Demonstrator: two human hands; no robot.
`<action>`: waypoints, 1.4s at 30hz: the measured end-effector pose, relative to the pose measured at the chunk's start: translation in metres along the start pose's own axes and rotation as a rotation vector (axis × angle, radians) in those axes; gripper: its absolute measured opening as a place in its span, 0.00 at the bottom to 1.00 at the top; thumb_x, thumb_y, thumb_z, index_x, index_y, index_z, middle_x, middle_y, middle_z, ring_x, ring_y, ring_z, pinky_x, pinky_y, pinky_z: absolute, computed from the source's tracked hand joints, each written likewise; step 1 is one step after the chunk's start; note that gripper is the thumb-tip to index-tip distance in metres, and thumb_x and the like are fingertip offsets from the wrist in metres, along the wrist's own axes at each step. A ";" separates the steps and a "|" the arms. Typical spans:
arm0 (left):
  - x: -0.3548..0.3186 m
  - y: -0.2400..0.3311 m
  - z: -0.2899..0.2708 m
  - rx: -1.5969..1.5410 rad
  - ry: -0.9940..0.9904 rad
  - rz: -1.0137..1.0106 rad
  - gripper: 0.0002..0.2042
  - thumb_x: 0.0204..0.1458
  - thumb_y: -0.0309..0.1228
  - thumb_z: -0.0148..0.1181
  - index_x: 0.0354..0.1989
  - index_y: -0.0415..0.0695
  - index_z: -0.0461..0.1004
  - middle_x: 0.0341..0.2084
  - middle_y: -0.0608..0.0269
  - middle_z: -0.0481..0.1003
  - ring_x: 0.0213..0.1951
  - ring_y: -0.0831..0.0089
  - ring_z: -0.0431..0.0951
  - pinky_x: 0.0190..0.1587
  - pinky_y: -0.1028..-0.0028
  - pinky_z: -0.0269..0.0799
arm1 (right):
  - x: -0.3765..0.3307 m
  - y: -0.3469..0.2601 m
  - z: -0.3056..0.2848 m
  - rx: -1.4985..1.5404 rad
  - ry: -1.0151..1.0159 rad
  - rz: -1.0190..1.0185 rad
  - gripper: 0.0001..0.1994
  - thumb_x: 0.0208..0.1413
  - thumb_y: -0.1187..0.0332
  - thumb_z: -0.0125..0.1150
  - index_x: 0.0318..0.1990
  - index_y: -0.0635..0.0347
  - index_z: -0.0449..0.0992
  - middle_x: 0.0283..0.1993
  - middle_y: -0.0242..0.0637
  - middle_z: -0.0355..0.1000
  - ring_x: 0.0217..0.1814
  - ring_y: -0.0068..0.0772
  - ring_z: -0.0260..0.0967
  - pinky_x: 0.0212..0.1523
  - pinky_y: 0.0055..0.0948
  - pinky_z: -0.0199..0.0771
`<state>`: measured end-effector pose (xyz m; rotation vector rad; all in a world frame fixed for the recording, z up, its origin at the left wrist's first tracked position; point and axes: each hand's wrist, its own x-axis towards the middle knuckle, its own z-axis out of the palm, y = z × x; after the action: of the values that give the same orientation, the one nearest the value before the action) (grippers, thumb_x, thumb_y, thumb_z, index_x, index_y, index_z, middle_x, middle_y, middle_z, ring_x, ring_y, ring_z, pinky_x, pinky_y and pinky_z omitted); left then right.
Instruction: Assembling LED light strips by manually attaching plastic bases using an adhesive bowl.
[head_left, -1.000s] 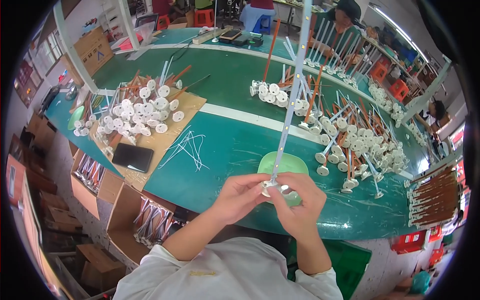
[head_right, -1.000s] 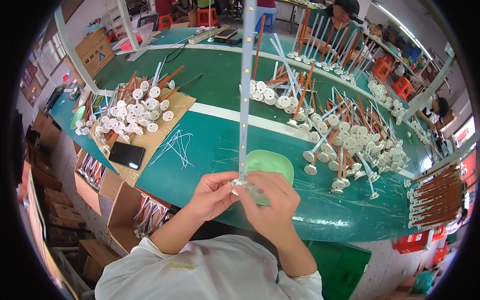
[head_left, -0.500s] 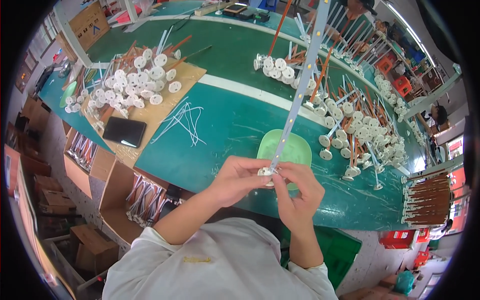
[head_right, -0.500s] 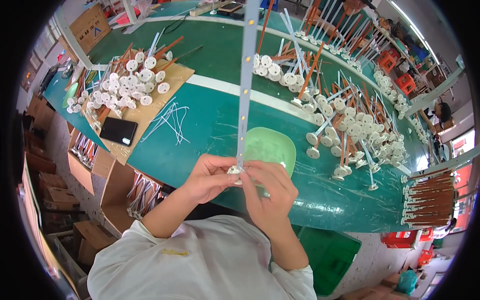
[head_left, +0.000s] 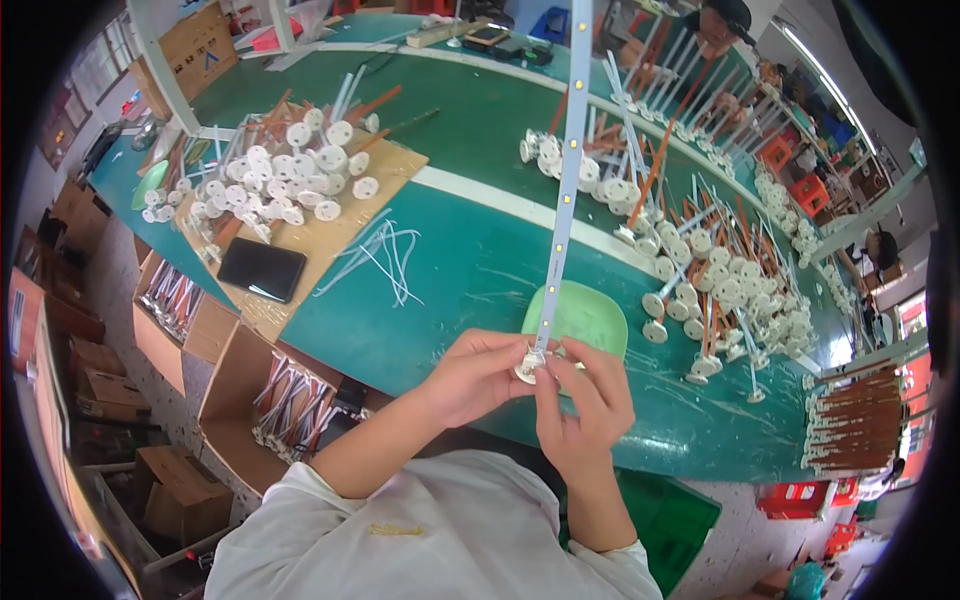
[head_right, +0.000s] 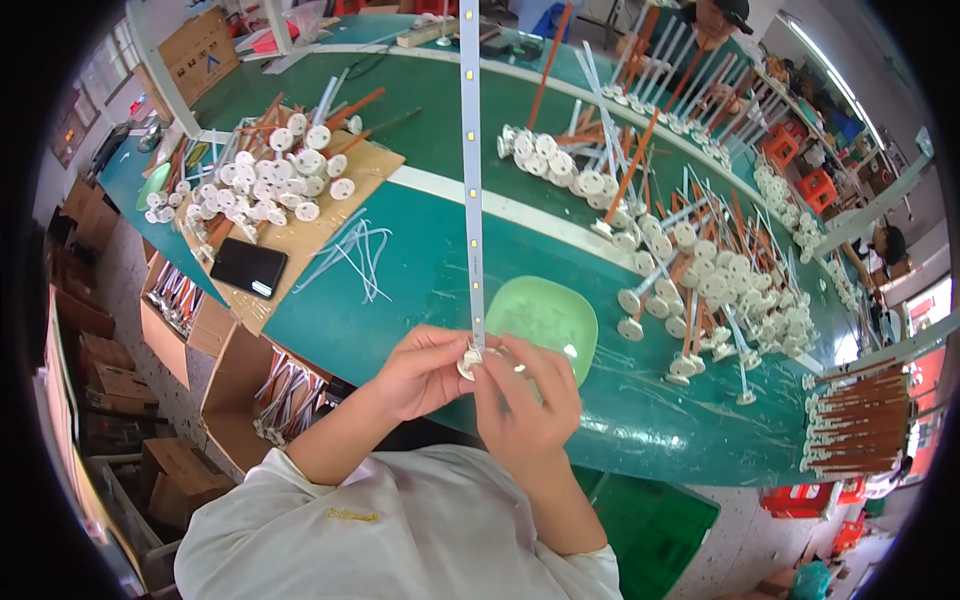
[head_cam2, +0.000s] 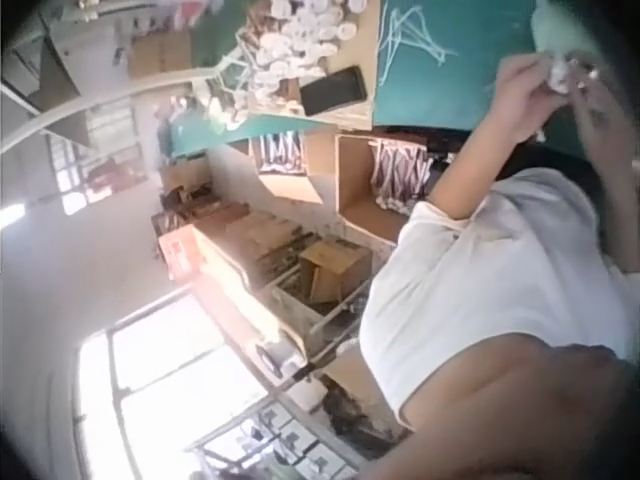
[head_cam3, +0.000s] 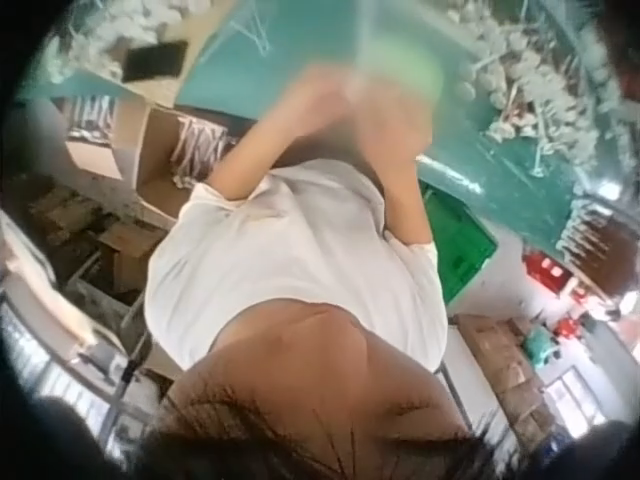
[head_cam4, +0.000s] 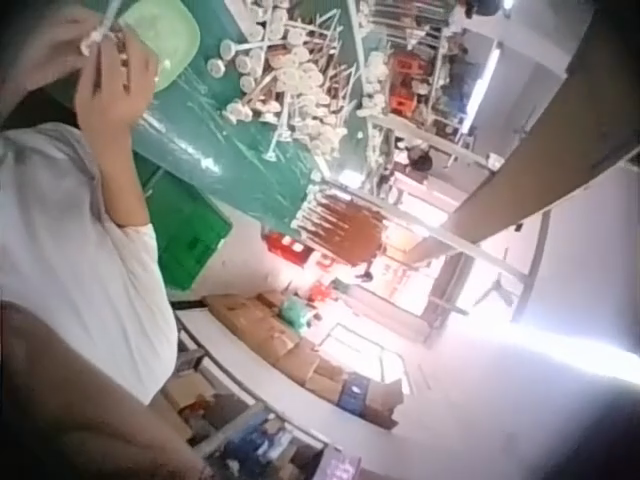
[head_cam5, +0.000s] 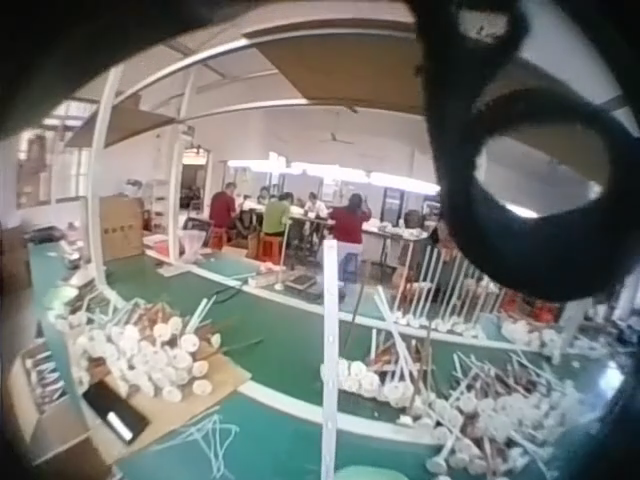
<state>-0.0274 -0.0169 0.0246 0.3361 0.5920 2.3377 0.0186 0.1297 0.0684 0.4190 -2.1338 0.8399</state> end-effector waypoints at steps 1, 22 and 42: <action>-0.001 0.004 -0.001 -0.053 -0.005 -0.007 0.17 0.62 0.26 0.46 0.56 0.29 0.66 0.49 0.48 0.72 0.51 0.64 0.75 0.54 0.63 0.73 | 0.002 -0.001 0.004 0.013 0.005 -0.016 0.09 0.41 0.81 0.66 0.33 0.64 0.79 0.39 0.43 0.75 0.33 0.35 0.72 0.30 0.25 0.71; -0.100 0.144 -0.072 0.340 0.222 0.419 0.21 0.50 0.25 0.65 0.52 0.31 0.70 0.43 0.44 0.76 0.43 0.67 0.77 0.43 0.73 0.75 | -0.025 -0.051 0.112 0.224 -0.250 -0.005 0.07 0.41 0.82 0.64 0.31 0.65 0.76 0.38 0.45 0.75 0.30 0.39 0.72 0.30 0.30 0.72; -0.246 0.508 -0.221 2.235 1.759 0.600 0.17 0.51 0.42 0.60 0.39 0.40 0.78 0.27 0.43 0.77 0.33 0.51 0.79 0.38 0.58 0.73 | -0.011 -0.070 0.134 0.025 -0.412 0.024 0.07 0.42 0.76 0.67 0.31 0.59 0.78 0.38 0.41 0.75 0.35 0.50 0.70 0.37 0.42 0.72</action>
<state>-0.2215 -0.5894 0.0691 0.5492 -2.2879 -0.2043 -0.0108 -0.0132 0.0267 0.6241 -2.5108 0.8503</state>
